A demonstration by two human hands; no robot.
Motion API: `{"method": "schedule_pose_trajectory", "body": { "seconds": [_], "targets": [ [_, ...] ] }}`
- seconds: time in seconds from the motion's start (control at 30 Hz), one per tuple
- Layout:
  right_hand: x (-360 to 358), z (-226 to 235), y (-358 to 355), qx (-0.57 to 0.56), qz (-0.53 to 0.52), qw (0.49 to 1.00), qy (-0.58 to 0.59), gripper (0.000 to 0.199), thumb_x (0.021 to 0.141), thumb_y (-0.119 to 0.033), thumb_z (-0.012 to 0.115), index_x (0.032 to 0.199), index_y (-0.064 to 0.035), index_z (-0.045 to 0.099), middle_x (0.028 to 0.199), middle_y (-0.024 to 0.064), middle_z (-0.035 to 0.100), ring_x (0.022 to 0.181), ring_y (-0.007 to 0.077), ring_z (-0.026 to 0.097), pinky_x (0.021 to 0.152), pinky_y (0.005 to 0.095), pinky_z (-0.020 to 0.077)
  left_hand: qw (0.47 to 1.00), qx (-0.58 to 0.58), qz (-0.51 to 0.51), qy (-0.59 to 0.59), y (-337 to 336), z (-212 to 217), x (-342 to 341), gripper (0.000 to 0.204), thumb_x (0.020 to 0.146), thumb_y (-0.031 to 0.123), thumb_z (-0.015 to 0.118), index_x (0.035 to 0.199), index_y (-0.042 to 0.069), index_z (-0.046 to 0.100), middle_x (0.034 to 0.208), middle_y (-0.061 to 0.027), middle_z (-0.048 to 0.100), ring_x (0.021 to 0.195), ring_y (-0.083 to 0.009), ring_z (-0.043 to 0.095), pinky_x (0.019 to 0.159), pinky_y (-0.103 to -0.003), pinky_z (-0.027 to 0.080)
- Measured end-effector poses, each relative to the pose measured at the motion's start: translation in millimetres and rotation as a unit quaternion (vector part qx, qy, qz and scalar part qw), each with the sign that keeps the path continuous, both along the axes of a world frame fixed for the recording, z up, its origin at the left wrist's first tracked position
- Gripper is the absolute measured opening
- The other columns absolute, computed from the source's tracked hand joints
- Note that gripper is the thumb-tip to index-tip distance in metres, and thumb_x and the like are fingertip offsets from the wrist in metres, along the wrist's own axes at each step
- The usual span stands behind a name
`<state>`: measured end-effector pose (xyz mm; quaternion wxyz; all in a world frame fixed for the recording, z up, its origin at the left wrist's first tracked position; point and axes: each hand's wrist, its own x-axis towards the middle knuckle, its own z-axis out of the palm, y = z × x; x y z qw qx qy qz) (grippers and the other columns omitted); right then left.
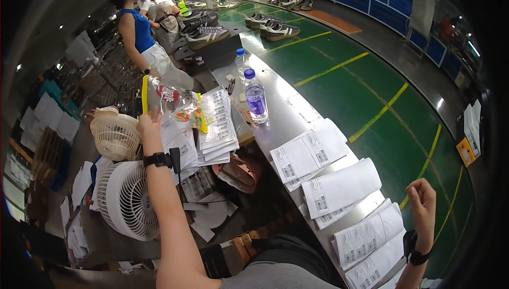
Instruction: The recorder is checking shoe sizes and packing them onto a conveyor belt, then pauses to eat a snack and drink water before resuming quality control tasks.
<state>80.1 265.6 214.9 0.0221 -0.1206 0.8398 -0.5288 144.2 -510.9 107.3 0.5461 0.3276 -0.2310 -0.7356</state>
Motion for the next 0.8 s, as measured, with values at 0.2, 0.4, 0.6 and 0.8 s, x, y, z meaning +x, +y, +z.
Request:
{"method": "schedule_pose_trajectory", "body": {
  "seconds": [0.2, 0.4, 0.6, 0.8],
  "targets": [
    [32.3, -18.3, -31.1, 0.158, 0.125, 0.979, -0.009, 0.013, 0.079, -0.01, 0.072, 0.083, -0.0004, 0.065, 0.061, 0.0067, 0.055, 0.053, 0.0137, 0.051, 0.051, 0.0273, 0.0396, 0.875, -0.275, 0.192, -0.349, 67.7, 13.7, 54.4, 0.039, 0.079, -0.004, 0.048, 0.118, -0.009, 0.044, 0.115, -0.0255, 0.05, 0.1, -0.0441, 0.06, 0.086, -0.057, 0.049],
    [51.4, -39.6, -86.9, 0.134, 0.326, 0.936, -0.024, 0.017, 0.084, -0.021, 0.07, 0.084, -0.0047, 0.068, 0.071, 0.0118, 0.062, 0.063, 0.0285, 0.061, 0.058, 0.0357, 0.0473, 0.564, -0.425, 0.28, -0.65, 117.9, 12.8, 65.7, 0.048, 0.075, 0.007, 0.062, 0.119, -0.005, 0.046, 0.121, -0.0287, 0.047, 0.113, -0.0471, 0.047, 0.098, -0.051, 0.04],
    [55.9, -50.2, -116.9, 0.153, 0.411, 0.898, -0.03, 0.024, 0.087, -0.029, 0.068, 0.087, -0.005, 0.066, 0.072, 0.0121, 0.06, 0.064, 0.0299, 0.06, 0.059, 0.0383, 0.0472, 0.499, -0.378, 0.192, -0.756, 187.9, -2.7, 48.1, 0.081, 0.073, 0.046, 0.072, 0.13, -0.003, 0.04, 0.126, -0.0297, 0.041, 0.119, -0.0499, 0.041, 0.094, -0.056, 0.042],
    [56.1, -53.3, -105.9, 0.158, 0.413, 0.897, -0.031, 0.027, 0.089, -0.033, 0.065, 0.089, -0.0058, 0.066, 0.073, 0.013, 0.061, 0.065, 0.0311, 0.061, 0.06, 0.0392, 0.0474, 0.484, -0.232, -0.036, -0.843, 193.1, -24.4, 42.0, 0.123, 0.063, 0.066, 0.073, 0.149, 0.002, 0.013, 0.151, -0.033, 0.011, 0.139, -0.0551, 0.008, 0.101, -0.072, 0.025]
  ]
}}
